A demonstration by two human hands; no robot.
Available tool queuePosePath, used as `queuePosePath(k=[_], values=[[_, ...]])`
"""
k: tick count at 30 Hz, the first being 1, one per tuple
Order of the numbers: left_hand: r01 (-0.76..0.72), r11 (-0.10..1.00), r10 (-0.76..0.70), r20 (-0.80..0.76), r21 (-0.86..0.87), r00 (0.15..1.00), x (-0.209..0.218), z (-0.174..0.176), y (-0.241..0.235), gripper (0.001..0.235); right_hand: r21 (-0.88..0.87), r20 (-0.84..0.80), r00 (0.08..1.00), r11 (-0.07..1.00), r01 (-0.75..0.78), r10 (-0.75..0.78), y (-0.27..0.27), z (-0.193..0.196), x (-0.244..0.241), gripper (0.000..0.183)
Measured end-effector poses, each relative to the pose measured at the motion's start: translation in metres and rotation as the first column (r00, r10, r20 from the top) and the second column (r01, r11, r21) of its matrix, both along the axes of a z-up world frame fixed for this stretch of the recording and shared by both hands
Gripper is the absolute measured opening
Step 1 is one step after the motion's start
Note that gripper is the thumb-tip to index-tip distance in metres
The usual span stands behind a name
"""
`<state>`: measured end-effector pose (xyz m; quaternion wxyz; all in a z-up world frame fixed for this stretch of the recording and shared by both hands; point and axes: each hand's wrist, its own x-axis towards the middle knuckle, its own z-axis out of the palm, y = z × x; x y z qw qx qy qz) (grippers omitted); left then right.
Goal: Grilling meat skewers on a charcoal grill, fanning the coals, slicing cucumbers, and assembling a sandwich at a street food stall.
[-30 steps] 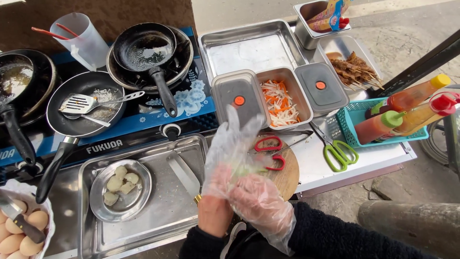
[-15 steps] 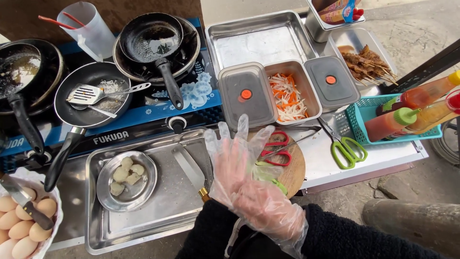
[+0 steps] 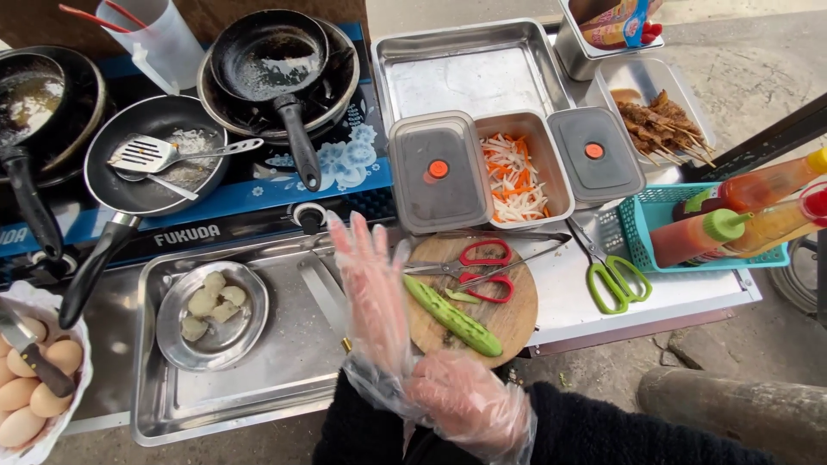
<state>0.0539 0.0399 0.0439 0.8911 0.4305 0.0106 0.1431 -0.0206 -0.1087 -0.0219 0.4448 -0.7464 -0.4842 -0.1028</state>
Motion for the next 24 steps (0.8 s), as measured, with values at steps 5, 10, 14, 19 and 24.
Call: queuePosePath(k=[5,10,14,19,24], values=[[-0.132,0.989,0.146,-0.608,0.068,0.781,0.004,-0.011,0.000,0.057,-0.530,-0.260,0.926,0.842,0.102,-0.275,-0.036,0.008,0.046,0.043],[0.379,0.824,0.186,-0.833,0.422,0.522,-0.032,0.017,-0.025,0.037,-0.818,-0.157,0.574,0.432,0.380,-0.804,-0.118,-0.046,0.119,0.036],[0.773,0.268,0.263,-0.815,0.575,0.516,-0.054,-0.058,-0.038,0.073,-0.887,0.216,0.811,0.238,0.396,-0.544,-0.155,-0.049,0.117,0.017],[0.693,0.407,0.302,-0.804,0.594,0.512,-0.062,-0.099,-0.043,0.086,-0.598,0.123,0.796,0.596,0.536,-0.592,-0.230,-0.062,0.051,0.017],[0.696,0.458,0.293,-0.833,0.553,0.469,-0.047,-0.095,-0.050,0.084,-0.641,-0.048,0.554,0.451,0.621,-0.831,-0.194,0.027,0.118,0.020]])
